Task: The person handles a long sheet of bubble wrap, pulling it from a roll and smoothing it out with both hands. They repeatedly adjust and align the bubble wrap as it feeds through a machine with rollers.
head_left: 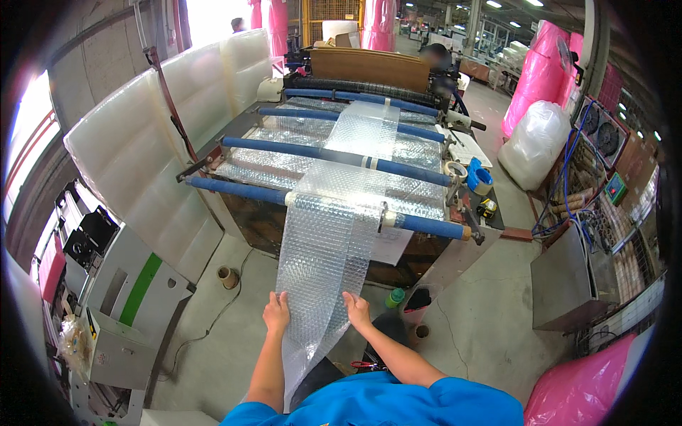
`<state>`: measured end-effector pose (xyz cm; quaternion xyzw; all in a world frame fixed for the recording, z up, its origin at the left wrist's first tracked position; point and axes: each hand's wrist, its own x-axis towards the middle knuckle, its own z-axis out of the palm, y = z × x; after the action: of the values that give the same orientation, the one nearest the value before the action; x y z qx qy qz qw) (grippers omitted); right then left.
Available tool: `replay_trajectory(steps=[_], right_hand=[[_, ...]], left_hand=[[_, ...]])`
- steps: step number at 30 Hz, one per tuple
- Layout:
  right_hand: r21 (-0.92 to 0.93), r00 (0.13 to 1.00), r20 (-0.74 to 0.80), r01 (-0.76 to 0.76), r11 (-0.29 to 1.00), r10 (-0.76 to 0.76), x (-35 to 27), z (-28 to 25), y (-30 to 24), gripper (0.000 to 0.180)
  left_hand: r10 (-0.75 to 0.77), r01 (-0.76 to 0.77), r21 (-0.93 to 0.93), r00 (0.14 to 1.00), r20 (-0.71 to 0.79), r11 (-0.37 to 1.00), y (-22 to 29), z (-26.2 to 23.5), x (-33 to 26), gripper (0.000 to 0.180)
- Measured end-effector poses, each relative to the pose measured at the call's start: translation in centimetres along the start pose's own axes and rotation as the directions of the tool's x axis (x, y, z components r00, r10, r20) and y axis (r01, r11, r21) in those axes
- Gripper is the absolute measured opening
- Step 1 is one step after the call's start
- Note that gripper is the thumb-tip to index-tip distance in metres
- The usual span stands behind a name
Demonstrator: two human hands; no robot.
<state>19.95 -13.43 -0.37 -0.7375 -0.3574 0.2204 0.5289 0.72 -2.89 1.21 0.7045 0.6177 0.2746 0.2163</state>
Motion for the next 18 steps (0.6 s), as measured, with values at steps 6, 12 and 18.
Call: replay_trajectory(steps=[6, 12, 18], right_hand=[[0.013, 0.999, -0.017, 0.034, 0.999, -0.034, -0.1, 0.1, -0.2, 0.047], [-0.085, 1.000, 0.019, 0.015, 0.996, -0.014, -0.6, 0.3, 1.9, 0.045], [0.007, 0.997, -0.059, 0.056, 0.998, -0.056, 1.7, -0.4, -0.5, 0.044]], left_hand=[[-0.025, 0.025, 0.004, 0.998, 0.050, 1.000, 0.2, -0.3, 0.0, 0.040], [-0.004, 0.000, 0.058, 0.997, 0.078, 0.998, -0.8, 0.2, -0.2, 0.040], [0.023, -0.019, -0.058, 0.997, 0.072, 0.998, 1.4, -0.7, 1.1, 0.043]])
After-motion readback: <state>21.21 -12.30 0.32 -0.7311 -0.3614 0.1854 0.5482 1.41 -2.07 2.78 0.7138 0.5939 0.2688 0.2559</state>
